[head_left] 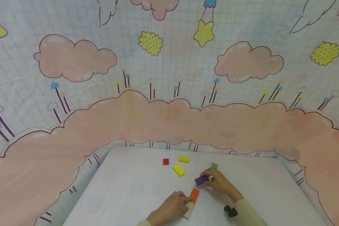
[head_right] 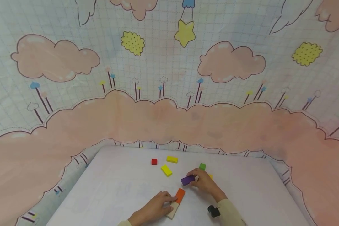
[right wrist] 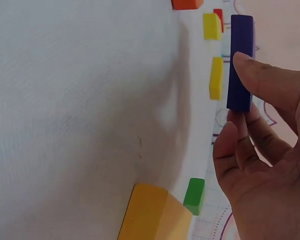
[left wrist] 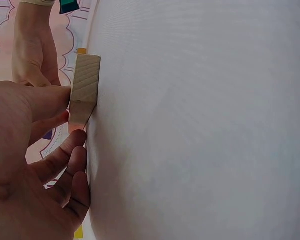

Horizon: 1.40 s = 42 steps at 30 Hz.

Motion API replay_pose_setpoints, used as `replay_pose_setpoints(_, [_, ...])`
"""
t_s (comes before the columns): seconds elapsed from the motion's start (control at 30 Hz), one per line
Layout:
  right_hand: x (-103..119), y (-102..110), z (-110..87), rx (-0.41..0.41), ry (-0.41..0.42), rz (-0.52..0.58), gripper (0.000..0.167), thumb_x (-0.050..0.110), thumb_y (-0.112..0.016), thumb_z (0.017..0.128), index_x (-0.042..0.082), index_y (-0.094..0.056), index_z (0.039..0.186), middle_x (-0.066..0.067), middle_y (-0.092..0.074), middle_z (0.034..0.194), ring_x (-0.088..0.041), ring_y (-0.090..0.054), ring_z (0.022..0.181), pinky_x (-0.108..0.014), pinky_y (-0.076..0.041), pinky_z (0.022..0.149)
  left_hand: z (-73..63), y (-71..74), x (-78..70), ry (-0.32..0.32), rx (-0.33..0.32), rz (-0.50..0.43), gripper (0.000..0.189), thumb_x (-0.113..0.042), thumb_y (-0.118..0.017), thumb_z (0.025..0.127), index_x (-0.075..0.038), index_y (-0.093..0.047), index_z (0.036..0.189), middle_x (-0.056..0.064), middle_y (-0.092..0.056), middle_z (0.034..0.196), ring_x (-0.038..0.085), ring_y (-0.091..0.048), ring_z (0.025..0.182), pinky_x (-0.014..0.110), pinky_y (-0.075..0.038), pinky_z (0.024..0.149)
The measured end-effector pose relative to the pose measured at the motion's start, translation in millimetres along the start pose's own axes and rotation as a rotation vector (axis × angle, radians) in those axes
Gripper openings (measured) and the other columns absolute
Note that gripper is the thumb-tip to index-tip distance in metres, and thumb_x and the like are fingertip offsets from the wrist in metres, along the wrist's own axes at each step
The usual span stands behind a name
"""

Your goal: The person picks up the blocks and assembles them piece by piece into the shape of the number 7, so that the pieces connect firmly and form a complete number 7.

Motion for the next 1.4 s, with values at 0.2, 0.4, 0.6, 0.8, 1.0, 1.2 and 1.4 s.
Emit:
replay_pose_setpoints(0.2, [-2.6,-4.3,1.4,0.067,0.014,-0.011,0.029,0.010,-0.073,0.085,0.020,-0.068,0.112,0.000,-0.065,0.115,-0.021,-0.060,0.106,-0.026,-0.050,0.083,-1.9,0.8,1.3,0.010,0.006,-0.030,0.038,-0.034,-0.065,0.094,-0.034,-0.062,0.131,-0.015,-0.058,0.106,-0.001,-0.048,0.092,0.024,-0.050,0.086])
replay_pose_setpoints(0.4, [-2.6,-9.6,-1.9,0.100,0.060,-0.028,0.029,0.010,-0.073,0.085,0.017,-0.068,0.113,0.000,-0.065,0.116,-0.015,-0.058,0.102,-0.022,-0.050,0.078,-7.4,0.6,-0.4,-0.020,0.007,-0.014,0.039,-0.034,-0.064,0.094,-0.031,-0.062,0.133,-0.014,-0.058,0.107,-0.001,-0.049,0.093,0.025,-0.050,0.087])
replay_pose_setpoints(0.6, [-0.9,-10.9,-4.8,0.129,0.052,-0.042,0.029,0.011,-0.072,0.086,0.017,-0.068,0.114,0.002,-0.064,0.117,-0.013,-0.058,0.102,-0.023,-0.050,0.080,-8.9,-0.9,-1.8,-0.017,0.003,-0.011,0.039,-0.034,-0.064,0.094,-0.031,-0.061,0.133,-0.014,-0.057,0.108,-0.001,-0.048,0.093,0.024,-0.050,0.087])
replay_pose_setpoints(0.8, [0.4,-12.2,-5.1,0.152,0.007,-0.062,0.028,0.011,-0.071,0.087,0.020,-0.068,0.114,0.005,-0.063,0.117,-0.017,-0.058,0.105,-0.029,-0.050,0.086,-9.4,-2.8,-2.0,-0.008,0.004,-0.028,0.039,-0.035,-0.064,0.094,-0.032,-0.061,0.133,-0.015,-0.058,0.107,-0.002,-0.049,0.093,0.025,-0.050,0.088])
replay_pose_setpoints(1.0, [0.9,-13.6,-4.4,0.169,-0.009,-0.044,0.027,0.011,-0.071,0.087,0.020,-0.069,0.113,0.002,-0.064,0.117,-0.020,-0.058,0.109,-0.044,-0.051,0.093,-9.0,-3.0,-2.2,-0.015,0.006,-0.021,0.039,-0.035,-0.064,0.094,-0.032,-0.061,0.133,-0.015,-0.058,0.107,-0.002,-0.050,0.095,0.027,-0.051,0.092])
replay_pose_setpoints(1.2, [-1.8,-15.9,-2.3,0.170,0.012,-0.058,0.027,0.010,-0.070,0.087,0.022,-0.069,0.111,0.005,-0.062,0.117,-0.019,-0.058,0.109,-0.039,-0.051,0.093,-9.3,-0.9,-4.2,-0.018,0.012,-0.013,0.039,-0.035,-0.064,0.094,-0.031,-0.061,0.133,-0.014,-0.058,0.108,-0.001,-0.050,0.093,0.025,-0.051,0.088])
replay_pose_setpoints(1.4, [-0.5,-20.0,-0.9,0.170,0.042,-0.065,0.028,0.008,-0.069,0.087,0.021,-0.069,0.112,0.006,-0.063,0.116,-0.022,-0.059,0.111,-0.043,-0.050,0.097,-10.1,0.3,-3.7,-0.006,0.014,-0.026,0.039,-0.034,-0.064,0.094,-0.032,-0.061,0.133,-0.014,-0.058,0.108,-0.001,-0.048,0.093,0.024,-0.050,0.086])
Point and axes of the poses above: each hand's wrist, its own z-axis towards the middle knuckle, its own y-axis out of the back of the hand, x = y × z, the point moved 5 cm from there along z, towards the middle knuckle
